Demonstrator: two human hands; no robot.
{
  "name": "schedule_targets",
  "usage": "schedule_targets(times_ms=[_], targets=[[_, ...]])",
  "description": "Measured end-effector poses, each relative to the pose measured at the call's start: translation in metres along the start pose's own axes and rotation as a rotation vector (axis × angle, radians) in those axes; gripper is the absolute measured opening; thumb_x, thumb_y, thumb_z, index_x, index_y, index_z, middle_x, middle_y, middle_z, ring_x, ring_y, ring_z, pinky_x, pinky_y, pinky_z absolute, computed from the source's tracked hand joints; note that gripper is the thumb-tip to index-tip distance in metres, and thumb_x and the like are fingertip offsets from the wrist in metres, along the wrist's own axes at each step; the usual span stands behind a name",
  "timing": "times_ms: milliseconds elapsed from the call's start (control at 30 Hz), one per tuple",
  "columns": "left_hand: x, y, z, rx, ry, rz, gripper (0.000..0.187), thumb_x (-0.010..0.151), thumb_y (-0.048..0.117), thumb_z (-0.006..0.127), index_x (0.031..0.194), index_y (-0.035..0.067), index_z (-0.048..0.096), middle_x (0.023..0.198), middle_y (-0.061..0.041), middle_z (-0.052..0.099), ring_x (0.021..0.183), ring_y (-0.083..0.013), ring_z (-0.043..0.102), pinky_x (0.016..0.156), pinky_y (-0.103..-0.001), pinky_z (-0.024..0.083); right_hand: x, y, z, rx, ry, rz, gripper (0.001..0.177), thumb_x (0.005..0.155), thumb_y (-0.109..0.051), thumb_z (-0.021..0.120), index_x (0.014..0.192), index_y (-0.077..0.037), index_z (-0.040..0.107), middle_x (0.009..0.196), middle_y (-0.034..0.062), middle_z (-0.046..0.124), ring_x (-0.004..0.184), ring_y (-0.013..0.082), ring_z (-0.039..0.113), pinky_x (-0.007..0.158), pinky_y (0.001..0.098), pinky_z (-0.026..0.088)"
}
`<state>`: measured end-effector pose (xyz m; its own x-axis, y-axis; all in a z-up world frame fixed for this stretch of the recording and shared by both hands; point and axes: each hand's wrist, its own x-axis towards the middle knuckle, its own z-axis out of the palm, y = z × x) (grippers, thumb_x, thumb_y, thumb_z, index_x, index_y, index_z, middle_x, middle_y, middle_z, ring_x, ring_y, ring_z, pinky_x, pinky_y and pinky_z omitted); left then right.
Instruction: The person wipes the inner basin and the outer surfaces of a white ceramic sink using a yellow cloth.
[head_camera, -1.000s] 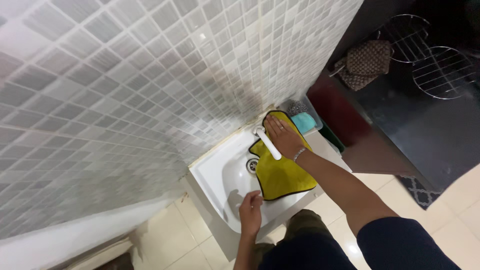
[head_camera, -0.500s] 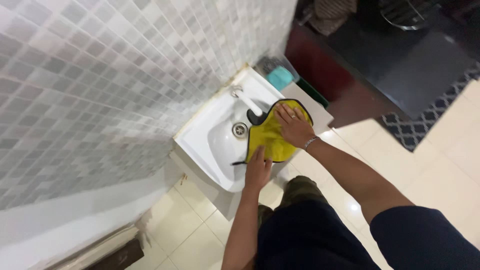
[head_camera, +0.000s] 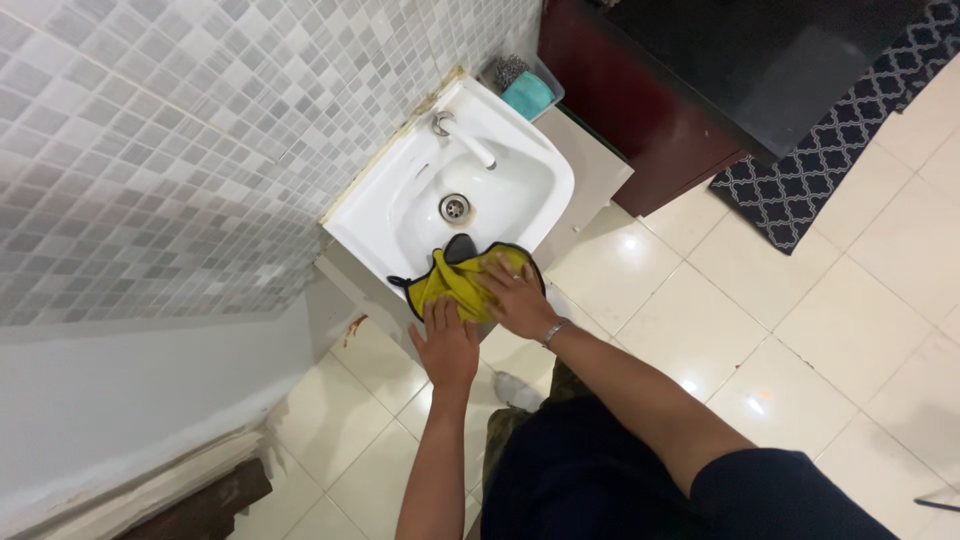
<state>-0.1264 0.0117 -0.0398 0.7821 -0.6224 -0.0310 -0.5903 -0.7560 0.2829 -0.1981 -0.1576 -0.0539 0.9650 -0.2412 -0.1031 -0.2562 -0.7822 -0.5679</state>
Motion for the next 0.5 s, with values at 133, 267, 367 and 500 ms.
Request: schedule_targets(times_ms=[133,267,367,500], targets=[[-0.001,0.006,0.001,0.005,-0.019,-0.007,0.053,0.096,0.033,0.059,0.141,0.005,0.052,0.151,-0.009,0.051,0.147,-0.0310,0.036,0.117,-0.064,0.021,-0.023,0.057,0.021,0.427,0.540,0.296,0.030,0.100,-0.013,0.063,0.130,-0.011,0.066,0.128,0.0123,0.070,0.114,0.0266,0.068,0.097,0.0398,0.057],[0.015,0.023,0.018,-0.043,-0.028,0.002,0.058,0.095,0.035,0.060,0.143,0.004,0.050,0.149,-0.010,0.051,0.145,-0.0301,0.040,0.120,-0.066,0.016,-0.018,0.136,0.012,0.958,0.373,0.616,0.039,0.106,-0.015,0.061,0.140,0.003,0.069,0.123,0.0328,0.079,0.088,0.0212,0.074,0.073,0.0290,0.058],[0.035,0.046,0.032,-0.072,-0.103,-0.021,0.059,0.097,0.036,0.058,0.145,0.004,0.048,0.147,-0.011,0.053,0.140,-0.0290,0.046,0.121,-0.066,0.017,-0.011,0.178,-0.012,0.709,0.380,0.709,0.081,0.090,-0.012,0.064,0.159,-0.006,0.023,0.147,0.0257,0.050,0.092,0.0320,0.068,0.078,0.0393,0.058],[0.069,0.084,0.058,-0.164,-0.015,0.056,0.061,0.100,0.038,0.058,0.145,-0.001,0.048,0.144,-0.020,0.054,0.135,-0.0381,0.048,0.114,-0.056,0.032,-0.010,0.225,-0.044,-0.103,0.704,0.468,0.104,0.081,-0.015,0.082,0.158,0.011,0.017,0.146,0.0529,0.030,0.124,0.0534,0.048,0.105,0.0572,0.043]])
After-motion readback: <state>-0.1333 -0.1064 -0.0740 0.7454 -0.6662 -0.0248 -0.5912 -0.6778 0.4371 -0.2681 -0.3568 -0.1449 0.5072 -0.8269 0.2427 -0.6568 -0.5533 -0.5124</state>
